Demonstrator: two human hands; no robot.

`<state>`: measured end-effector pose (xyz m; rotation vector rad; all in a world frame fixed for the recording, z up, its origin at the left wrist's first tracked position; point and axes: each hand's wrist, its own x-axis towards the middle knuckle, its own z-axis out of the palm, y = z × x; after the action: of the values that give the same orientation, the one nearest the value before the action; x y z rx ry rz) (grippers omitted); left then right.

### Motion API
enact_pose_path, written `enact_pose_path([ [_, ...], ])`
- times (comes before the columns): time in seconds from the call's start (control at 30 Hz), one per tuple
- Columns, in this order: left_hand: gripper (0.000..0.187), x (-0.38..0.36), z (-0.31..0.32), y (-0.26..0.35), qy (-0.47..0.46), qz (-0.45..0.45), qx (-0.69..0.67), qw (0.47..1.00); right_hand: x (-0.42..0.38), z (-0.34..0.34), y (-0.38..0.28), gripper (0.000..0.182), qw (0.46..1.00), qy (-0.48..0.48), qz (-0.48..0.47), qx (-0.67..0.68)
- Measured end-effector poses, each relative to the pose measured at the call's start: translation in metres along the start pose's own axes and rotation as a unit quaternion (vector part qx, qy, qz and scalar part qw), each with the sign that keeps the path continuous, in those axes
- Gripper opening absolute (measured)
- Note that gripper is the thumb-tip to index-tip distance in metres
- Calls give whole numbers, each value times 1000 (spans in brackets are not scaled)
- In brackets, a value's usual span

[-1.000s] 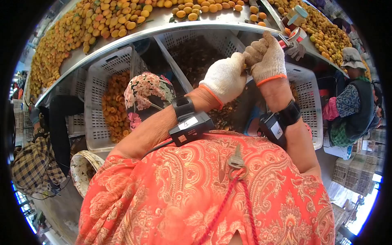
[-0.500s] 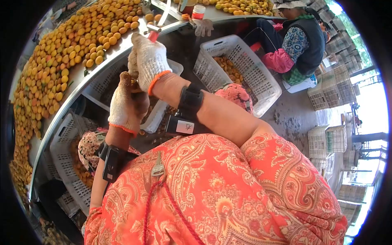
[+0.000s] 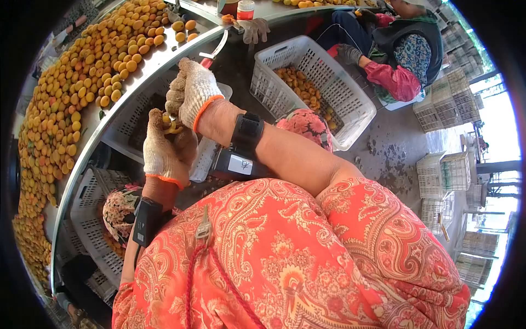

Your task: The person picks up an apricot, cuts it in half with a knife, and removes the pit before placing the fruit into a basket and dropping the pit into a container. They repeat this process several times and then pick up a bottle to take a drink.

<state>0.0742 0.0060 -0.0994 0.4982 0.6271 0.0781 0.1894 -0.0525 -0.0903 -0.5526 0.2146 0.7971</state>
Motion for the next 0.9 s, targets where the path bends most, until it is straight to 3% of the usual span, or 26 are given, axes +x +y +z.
enact_pose_path([
  [0.13,37,3,-3,5,-7,-25,-4,1000,-11,14,-3,39,1000,5,-15,-3],
  [0.2,35,6,-13,14,-65,-11,123,990,-23,29,-5,47,986,32,-82,-144],
  [0.3,33,-5,-19,22,-133,29,193,972,-28,31,-7,43,970,-32,-146,-190],
  [0.37,30,-10,-14,24,-165,10,160,973,-30,31,-10,38,964,-33,-178,-196],
  [0.43,29,-28,10,20,-18,11,86,996,-35,35,-14,40,944,-69,-259,-192],
  [0.47,29,-25,6,22,-21,13,86,996,-35,35,-14,40,935,-83,-280,-203],
  [0.57,28,-14,-15,20,-81,5,26,996,-52,47,-11,40,939,-52,-271,-203],
  [0.63,28,-16,-19,16,-161,158,227,948,-51,41,-10,37,928,-96,-275,-231],
  [0.67,28,-18,-17,17,-163,158,227,947,-51,38,-9,36,933,-89,-264,-227],
  [0.73,24,-27,-8,20,-97,-22,29,995,-52,37,-9,35,930,-75,-266,-244],
  [0.77,24,-28,-10,16,-97,-23,30,995,-53,37,-9,35,930,-74,-267,-243],
  [0.83,20,-27,-13,6,-173,133,252,943,-58,40,-9,28,940,-44,-248,-232],
  [0.87,20,-27,-10,6,-174,131,253,943,-58,40,-9,28,940,-43,-249,-231],
  [0.9,20,-28,-6,8,-143,61,174,972,-58,40,-7,29,940,-36,-243,-238],
])
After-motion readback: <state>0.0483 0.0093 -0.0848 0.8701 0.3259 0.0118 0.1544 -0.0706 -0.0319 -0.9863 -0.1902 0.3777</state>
